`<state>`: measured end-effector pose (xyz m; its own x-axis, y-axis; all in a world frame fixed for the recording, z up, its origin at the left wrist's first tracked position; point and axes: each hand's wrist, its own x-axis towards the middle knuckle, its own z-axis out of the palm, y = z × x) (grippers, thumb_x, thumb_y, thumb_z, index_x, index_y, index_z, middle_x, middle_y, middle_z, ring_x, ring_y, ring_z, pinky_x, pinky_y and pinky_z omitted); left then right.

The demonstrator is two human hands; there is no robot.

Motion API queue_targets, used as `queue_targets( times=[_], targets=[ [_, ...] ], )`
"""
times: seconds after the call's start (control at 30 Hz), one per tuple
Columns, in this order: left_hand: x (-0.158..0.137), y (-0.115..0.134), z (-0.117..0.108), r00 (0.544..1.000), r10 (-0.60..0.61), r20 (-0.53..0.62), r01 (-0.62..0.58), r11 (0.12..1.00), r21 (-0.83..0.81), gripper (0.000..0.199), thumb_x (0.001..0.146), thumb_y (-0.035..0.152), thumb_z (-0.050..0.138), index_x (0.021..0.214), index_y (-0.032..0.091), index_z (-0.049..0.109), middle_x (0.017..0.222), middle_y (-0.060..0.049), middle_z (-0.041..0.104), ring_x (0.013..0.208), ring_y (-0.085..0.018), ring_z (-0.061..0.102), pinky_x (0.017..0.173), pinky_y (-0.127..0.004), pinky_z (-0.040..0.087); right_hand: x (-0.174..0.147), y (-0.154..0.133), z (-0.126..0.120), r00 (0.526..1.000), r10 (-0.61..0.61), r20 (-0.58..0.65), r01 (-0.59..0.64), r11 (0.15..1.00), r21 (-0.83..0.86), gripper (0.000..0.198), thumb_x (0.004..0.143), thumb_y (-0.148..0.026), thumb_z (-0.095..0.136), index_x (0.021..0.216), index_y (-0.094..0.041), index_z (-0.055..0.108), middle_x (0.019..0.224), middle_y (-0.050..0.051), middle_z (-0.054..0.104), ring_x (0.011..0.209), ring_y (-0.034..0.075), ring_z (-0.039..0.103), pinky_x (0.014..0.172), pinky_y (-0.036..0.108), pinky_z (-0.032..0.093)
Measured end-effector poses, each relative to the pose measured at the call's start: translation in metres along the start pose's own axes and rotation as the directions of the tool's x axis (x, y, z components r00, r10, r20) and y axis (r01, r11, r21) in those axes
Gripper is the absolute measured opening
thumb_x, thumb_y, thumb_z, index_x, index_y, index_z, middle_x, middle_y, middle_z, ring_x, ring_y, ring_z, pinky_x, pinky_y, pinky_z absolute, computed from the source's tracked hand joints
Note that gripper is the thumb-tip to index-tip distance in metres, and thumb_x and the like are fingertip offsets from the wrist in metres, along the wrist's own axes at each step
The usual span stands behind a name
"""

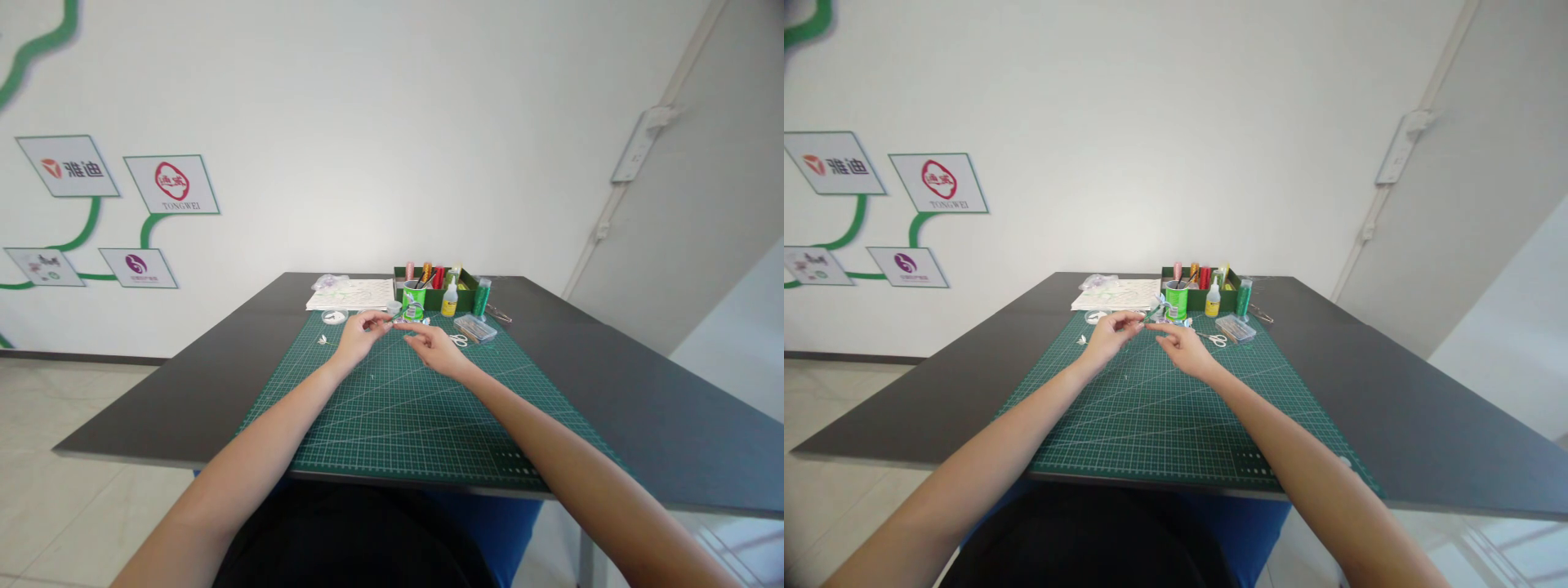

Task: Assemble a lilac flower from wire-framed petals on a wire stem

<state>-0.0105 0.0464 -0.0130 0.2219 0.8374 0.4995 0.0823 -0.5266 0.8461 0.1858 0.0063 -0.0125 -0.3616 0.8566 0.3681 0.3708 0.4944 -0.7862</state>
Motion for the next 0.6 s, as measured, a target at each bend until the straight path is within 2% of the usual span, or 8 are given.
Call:
queue_targets(
  times=[0.3, 0.6],
  targets=[
    [-0.0004, 0.0014, -0.0007, 1.0, -0.021, 0.007, 0.022, 0.999, -0.038, 0.028, 0.074, 0.037, 0.074, 0.092, 0.015, 0.072, 0.068, 0.0, 0.061, 0.054, -0.011, 0.053, 0.053, -0.023, 0.042, -0.0002, -0.0025, -0.0008, 1.0, -0.001, 0.004, 0.001, 1.0, -0.023, 0.043, 0.092, -0.029, 0.047, 0.127, -0.01, 0.063, 0.044, -0.008, 0.035, 0.041, 0.009, 0.029, 0.043, 0.022, 0.025],
    [-0.0002, 0.0014, -0.0022, 0.999, 0.037, 0.004, -0.037, 0.999, -0.002, 0.026, 0.075, 0.035, 0.073, 0.093, 0.016, 0.073, 0.072, -0.001, 0.06, 0.059, -0.011, 0.052, 0.057, -0.023, 0.043, -0.0002, -0.0027, -0.0018, 1.0, -0.014, -0.01, 0.013, 0.999, -0.042, 0.042, 0.092, -0.028, 0.047, 0.125, -0.009, 0.064, 0.046, -0.008, 0.036, 0.041, 0.009, 0.029, 0.043, 0.021, 0.024]
  ],
)
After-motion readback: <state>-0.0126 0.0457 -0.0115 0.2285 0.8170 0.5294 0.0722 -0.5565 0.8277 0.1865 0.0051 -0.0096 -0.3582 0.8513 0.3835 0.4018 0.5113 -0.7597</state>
